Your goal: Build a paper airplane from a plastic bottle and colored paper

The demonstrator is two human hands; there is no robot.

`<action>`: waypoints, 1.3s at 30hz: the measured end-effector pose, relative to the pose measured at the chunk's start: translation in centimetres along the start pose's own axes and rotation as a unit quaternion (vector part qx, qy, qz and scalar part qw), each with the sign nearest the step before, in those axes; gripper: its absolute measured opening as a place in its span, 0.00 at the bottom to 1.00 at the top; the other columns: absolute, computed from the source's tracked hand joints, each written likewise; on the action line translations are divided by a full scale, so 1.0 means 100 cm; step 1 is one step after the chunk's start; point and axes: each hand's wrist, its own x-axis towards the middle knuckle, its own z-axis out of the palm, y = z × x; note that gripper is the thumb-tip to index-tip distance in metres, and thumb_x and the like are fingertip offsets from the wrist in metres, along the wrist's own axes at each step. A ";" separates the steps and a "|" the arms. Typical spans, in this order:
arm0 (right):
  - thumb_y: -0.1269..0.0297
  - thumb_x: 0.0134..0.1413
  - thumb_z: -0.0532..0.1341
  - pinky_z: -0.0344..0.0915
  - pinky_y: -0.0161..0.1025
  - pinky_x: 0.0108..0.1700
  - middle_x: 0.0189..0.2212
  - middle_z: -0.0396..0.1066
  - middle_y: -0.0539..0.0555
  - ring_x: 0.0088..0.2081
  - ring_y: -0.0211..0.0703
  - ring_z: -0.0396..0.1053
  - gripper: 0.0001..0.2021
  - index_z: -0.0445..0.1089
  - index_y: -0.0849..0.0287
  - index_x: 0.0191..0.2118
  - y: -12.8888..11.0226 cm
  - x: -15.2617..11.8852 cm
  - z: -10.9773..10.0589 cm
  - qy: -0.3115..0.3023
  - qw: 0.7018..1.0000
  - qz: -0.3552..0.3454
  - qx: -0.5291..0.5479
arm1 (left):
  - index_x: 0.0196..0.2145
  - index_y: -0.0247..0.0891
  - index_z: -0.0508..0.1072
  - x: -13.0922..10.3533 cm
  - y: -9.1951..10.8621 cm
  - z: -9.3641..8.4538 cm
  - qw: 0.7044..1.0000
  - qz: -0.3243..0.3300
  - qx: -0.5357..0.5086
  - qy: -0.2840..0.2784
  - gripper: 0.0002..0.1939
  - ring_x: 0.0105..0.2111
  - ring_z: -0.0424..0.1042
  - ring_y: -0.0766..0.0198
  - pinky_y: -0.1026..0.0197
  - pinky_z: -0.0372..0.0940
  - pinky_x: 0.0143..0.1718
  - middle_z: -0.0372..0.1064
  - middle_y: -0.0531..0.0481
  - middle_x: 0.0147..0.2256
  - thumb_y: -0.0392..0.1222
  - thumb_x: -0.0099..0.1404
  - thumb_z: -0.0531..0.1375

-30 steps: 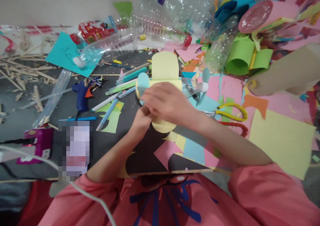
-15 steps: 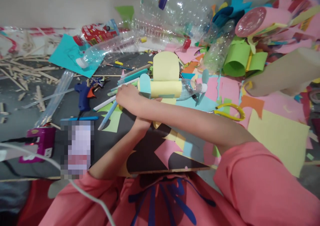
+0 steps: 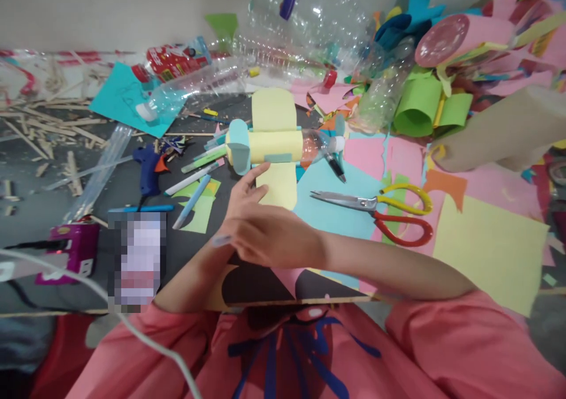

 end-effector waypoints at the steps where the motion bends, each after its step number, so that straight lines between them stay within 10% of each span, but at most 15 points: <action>1: 0.67 0.62 0.54 0.68 0.37 0.32 0.37 0.71 0.54 0.38 0.43 0.71 0.09 0.70 0.53 0.42 0.009 -0.012 -0.002 0.007 1.000 -0.001 0.003 | 0.50 0.41 0.75 0.000 0.002 0.001 1.000 0.000 -0.007 -0.003 0.22 0.49 0.74 0.56 0.60 0.71 0.45 0.76 0.51 0.48 0.41 0.56 0.64; 12: 0.50 0.63 0.55 0.59 0.41 0.20 0.45 0.73 0.59 0.24 0.44 0.69 0.15 0.70 0.53 0.46 0.098 -0.108 -0.031 0.075 0.976 0.162 -0.126 | 0.53 0.38 0.69 0.000 0.009 0.003 0.999 0.031 0.003 -0.032 0.25 0.49 0.73 0.56 0.59 0.71 0.44 0.67 0.43 0.58 0.39 0.56 0.59; 23: 0.50 0.63 0.56 0.58 0.41 0.24 0.39 0.73 0.56 0.29 0.45 0.71 0.15 0.75 0.52 0.38 0.133 -0.110 -0.037 0.122 0.960 0.227 -0.106 | 0.51 0.38 0.68 -0.011 0.014 0.011 0.998 0.016 0.017 -0.060 0.22 0.57 0.68 0.53 0.57 0.69 0.49 0.68 0.43 0.56 0.38 0.57 0.58; 33: 0.58 0.65 0.47 0.60 0.39 0.28 0.27 0.66 0.50 0.26 0.42 0.65 0.10 0.59 0.54 0.35 0.074 -0.051 -0.039 0.064 0.967 0.211 0.124 | 0.54 0.38 0.65 -0.008 0.007 0.010 0.995 0.019 0.024 -0.097 0.29 0.46 0.75 0.57 0.59 0.71 0.44 0.68 0.40 0.55 0.44 0.55 0.61; 39: 0.55 0.65 0.49 0.67 0.41 0.37 0.39 0.73 0.56 0.36 0.45 0.71 0.13 0.65 0.56 0.45 0.079 -0.041 -0.016 0.117 0.956 0.174 0.203 | 0.56 0.38 0.65 -0.007 0.002 0.009 0.991 0.049 0.079 -0.095 0.29 0.40 0.75 0.62 0.62 0.70 0.40 0.68 0.41 0.56 0.43 0.55 0.60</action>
